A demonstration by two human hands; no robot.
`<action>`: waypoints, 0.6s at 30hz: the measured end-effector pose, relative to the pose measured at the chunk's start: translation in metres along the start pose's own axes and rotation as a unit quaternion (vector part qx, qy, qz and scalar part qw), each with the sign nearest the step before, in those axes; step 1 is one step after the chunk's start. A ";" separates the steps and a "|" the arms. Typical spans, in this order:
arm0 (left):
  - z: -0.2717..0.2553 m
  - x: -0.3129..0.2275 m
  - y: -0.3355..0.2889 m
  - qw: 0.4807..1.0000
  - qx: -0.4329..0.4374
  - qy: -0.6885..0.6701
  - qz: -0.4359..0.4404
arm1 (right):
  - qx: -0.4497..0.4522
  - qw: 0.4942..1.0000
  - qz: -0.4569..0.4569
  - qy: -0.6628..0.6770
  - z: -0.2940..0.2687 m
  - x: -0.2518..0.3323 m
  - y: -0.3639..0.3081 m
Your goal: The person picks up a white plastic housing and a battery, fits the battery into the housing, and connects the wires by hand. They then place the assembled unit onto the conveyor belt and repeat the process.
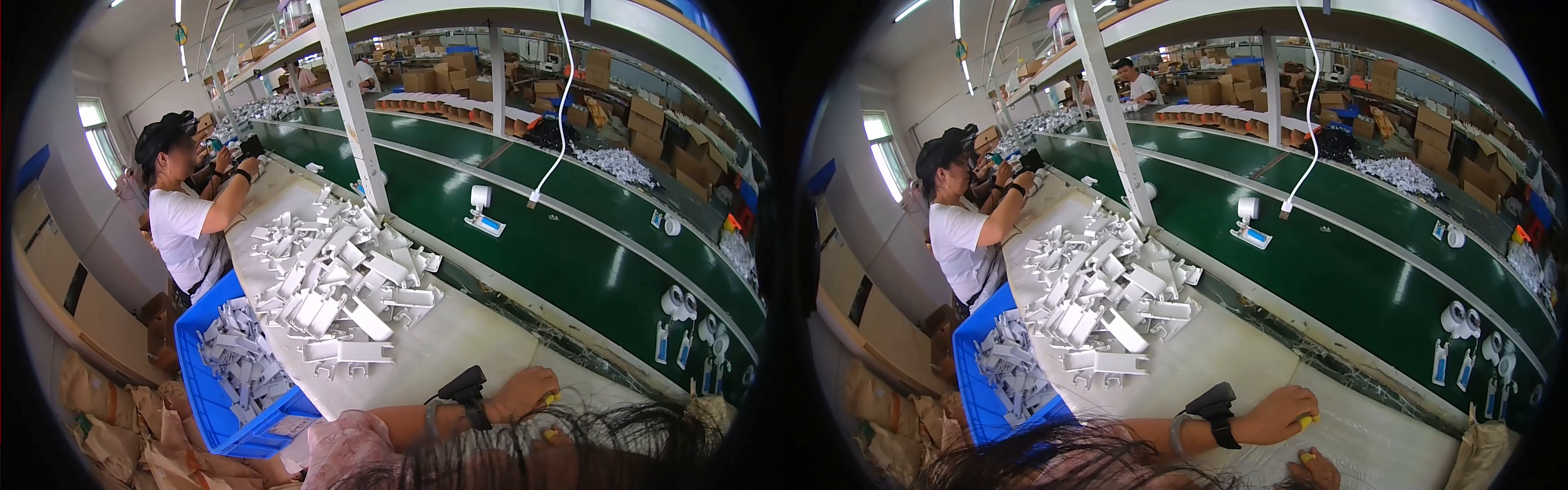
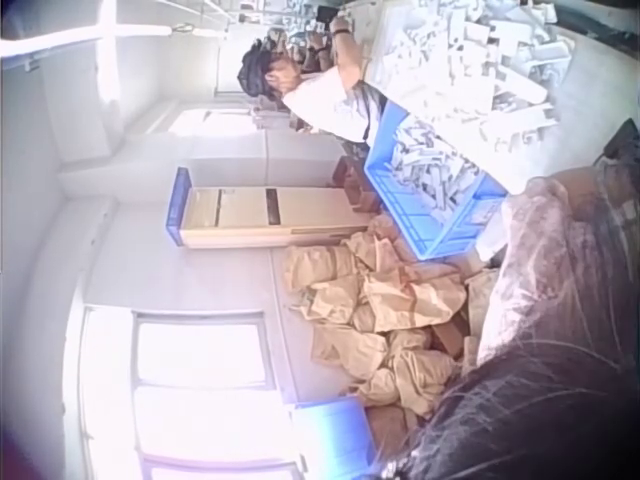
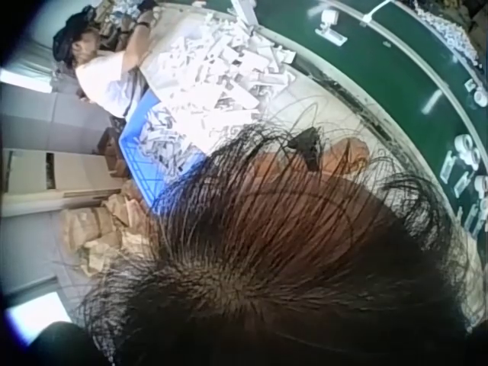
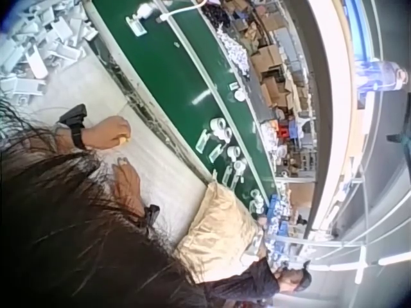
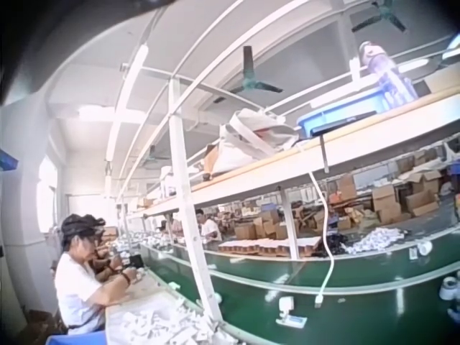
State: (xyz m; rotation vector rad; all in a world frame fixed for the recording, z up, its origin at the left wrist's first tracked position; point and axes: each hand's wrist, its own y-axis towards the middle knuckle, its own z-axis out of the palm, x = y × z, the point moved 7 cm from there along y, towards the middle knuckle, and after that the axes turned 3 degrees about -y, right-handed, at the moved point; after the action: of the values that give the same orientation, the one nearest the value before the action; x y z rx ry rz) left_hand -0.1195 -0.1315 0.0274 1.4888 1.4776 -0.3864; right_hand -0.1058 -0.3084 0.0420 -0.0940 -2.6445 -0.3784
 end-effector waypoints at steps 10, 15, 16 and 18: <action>0.000 0.001 0.000 1.000 -0.007 -0.002 0.000 | -0.009 1.000 0.001 -0.013 0.003 -0.001 -0.002; -0.001 0.000 -0.001 1.000 -0.005 -0.004 -0.005 | -0.021 1.000 -0.012 -0.008 0.002 0.000 -0.002; -0.001 -0.001 -0.001 1.000 -0.005 -0.003 -0.004 | -0.021 1.000 -0.012 -0.007 0.002 0.000 -0.002; -0.001 0.000 -0.001 1.000 -0.004 -0.003 -0.004 | -0.028 1.000 -0.012 -0.002 0.000 0.001 0.000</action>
State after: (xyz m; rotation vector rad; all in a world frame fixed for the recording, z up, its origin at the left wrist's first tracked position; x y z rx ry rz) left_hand -0.1202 -0.1313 0.0276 1.4745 1.4777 -0.3886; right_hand -0.1071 -0.3087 0.0424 -0.0799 -2.6409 -0.4612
